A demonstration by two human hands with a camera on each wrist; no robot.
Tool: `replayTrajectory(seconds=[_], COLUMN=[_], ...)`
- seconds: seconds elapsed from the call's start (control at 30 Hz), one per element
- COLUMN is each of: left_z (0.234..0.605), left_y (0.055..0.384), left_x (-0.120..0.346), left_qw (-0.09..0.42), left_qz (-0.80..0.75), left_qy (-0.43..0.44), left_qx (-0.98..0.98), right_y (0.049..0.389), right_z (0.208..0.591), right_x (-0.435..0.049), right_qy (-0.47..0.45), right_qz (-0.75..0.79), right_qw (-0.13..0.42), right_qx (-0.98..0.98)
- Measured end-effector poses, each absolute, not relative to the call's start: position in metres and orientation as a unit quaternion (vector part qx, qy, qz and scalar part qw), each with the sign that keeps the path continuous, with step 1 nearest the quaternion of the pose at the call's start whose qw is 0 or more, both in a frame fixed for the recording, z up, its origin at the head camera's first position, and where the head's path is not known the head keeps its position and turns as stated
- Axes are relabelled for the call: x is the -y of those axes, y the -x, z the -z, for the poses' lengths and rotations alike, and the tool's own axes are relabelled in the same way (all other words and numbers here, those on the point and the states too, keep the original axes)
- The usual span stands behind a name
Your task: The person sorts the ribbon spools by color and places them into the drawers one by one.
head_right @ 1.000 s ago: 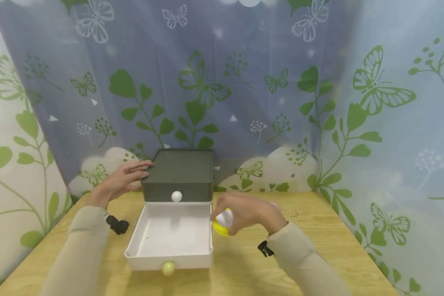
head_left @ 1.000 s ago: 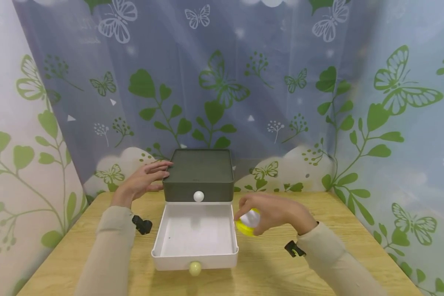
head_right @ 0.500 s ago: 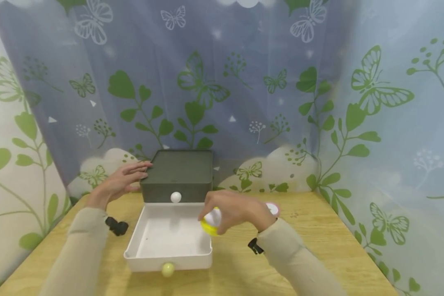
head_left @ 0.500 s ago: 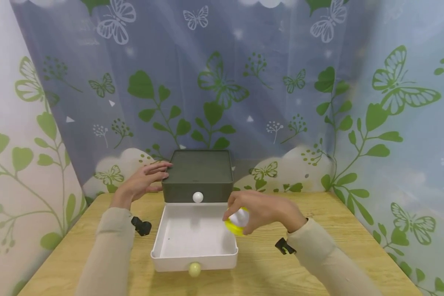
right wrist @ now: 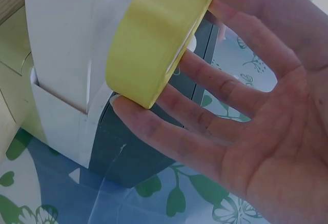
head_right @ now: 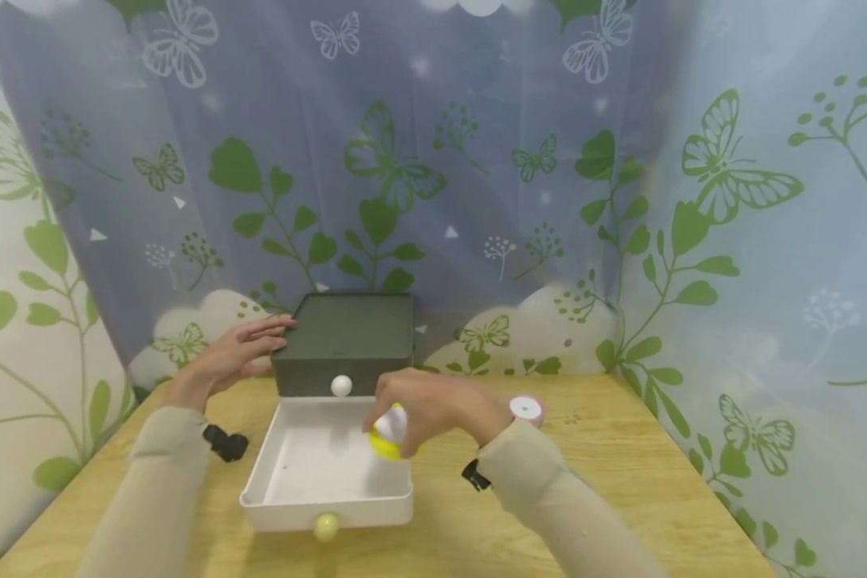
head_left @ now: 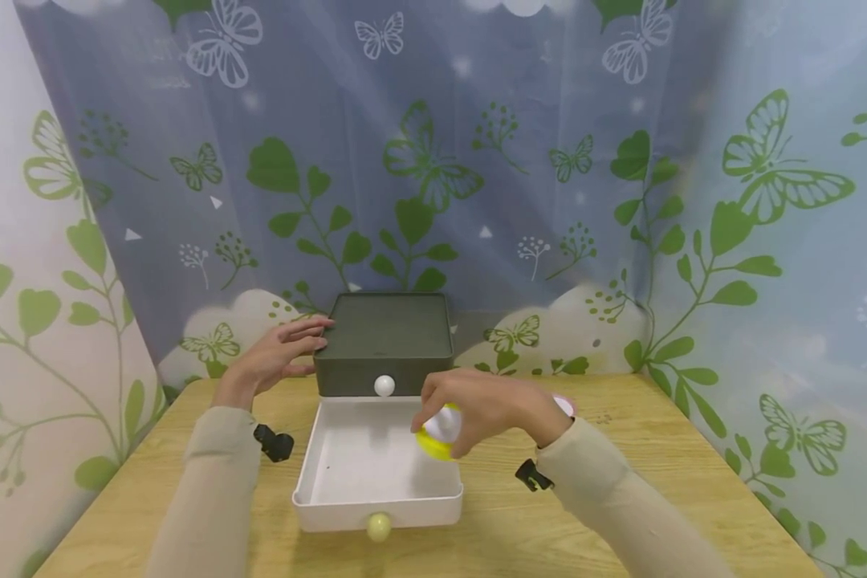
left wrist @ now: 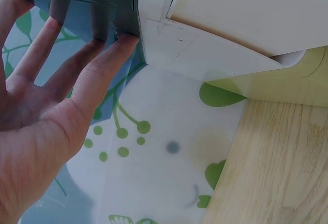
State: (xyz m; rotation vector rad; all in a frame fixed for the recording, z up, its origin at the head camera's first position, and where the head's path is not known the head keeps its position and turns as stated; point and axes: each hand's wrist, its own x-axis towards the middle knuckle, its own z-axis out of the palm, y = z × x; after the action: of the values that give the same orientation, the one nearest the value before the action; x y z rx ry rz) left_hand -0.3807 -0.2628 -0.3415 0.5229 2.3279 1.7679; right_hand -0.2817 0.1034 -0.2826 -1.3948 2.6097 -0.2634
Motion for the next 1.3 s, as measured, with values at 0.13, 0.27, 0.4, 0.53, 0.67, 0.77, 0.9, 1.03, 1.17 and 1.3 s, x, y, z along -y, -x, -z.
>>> replayTrajectory(seconds=[0.13, 0.27, 0.4, 0.53, 0.67, 0.77, 0.9, 1.03, 1.17, 1.3], left_z=[0.342, 0.342, 0.341, 0.341, 0.341, 0.341, 0.341, 0.341, 0.342, 0.342], left_y=[0.381, 0.382, 0.381, 0.38, 0.379, 0.379, 0.379, 0.379, 0.38, 0.38], left_x=[0.264, 0.264, 0.264, 0.263, 0.263, 0.262, 0.262, 0.262, 0.262, 0.262], left_qw=[0.087, 0.088, 0.089, 0.089, 0.087, 0.086, 0.083, 0.083, 0.083, 0.081], left_qz=[-0.592, -0.593, -0.595, -0.598, -0.598, -0.597, -0.598, -0.598, -0.597, -0.596], left_qy=[-0.174, -0.173, -0.171, -0.169, -0.169, -0.168, -0.166, -0.166, -0.168, -0.168], left_qx=[-0.782, -0.781, -0.78, -0.779, -0.779, -0.78, -0.78, -0.78, -0.78, -0.781], right_y=[0.282, 0.283, 0.284, 0.285, 0.286, 0.285, 0.285, 0.286, 0.287, 0.289], right_z=[0.282, 0.282, 0.283, 0.285, 0.287, 0.289, 0.292, 0.293, 0.294, 0.296], right_x=[-0.096, -0.089, -0.082, -0.075, -0.069, -0.064, -0.057, -0.05, -0.044, -0.039], right_qy=[0.465, 0.465, 0.466, 0.462, 0.466, 0.468, 0.471, 0.478, 0.489, 0.498], right_qz=[0.084, 0.076, 0.071, 0.066, 0.059, 0.052, 0.049, 0.043, 0.039, 0.04], right_qw=[0.098, 0.1, 0.1, 0.105, 0.105, 0.103, 0.106, 0.11, 0.113, 0.115], right_qx=[-0.876, -0.876, -0.876, -0.878, -0.877, -0.876, -0.874, -0.87, -0.864, -0.859])
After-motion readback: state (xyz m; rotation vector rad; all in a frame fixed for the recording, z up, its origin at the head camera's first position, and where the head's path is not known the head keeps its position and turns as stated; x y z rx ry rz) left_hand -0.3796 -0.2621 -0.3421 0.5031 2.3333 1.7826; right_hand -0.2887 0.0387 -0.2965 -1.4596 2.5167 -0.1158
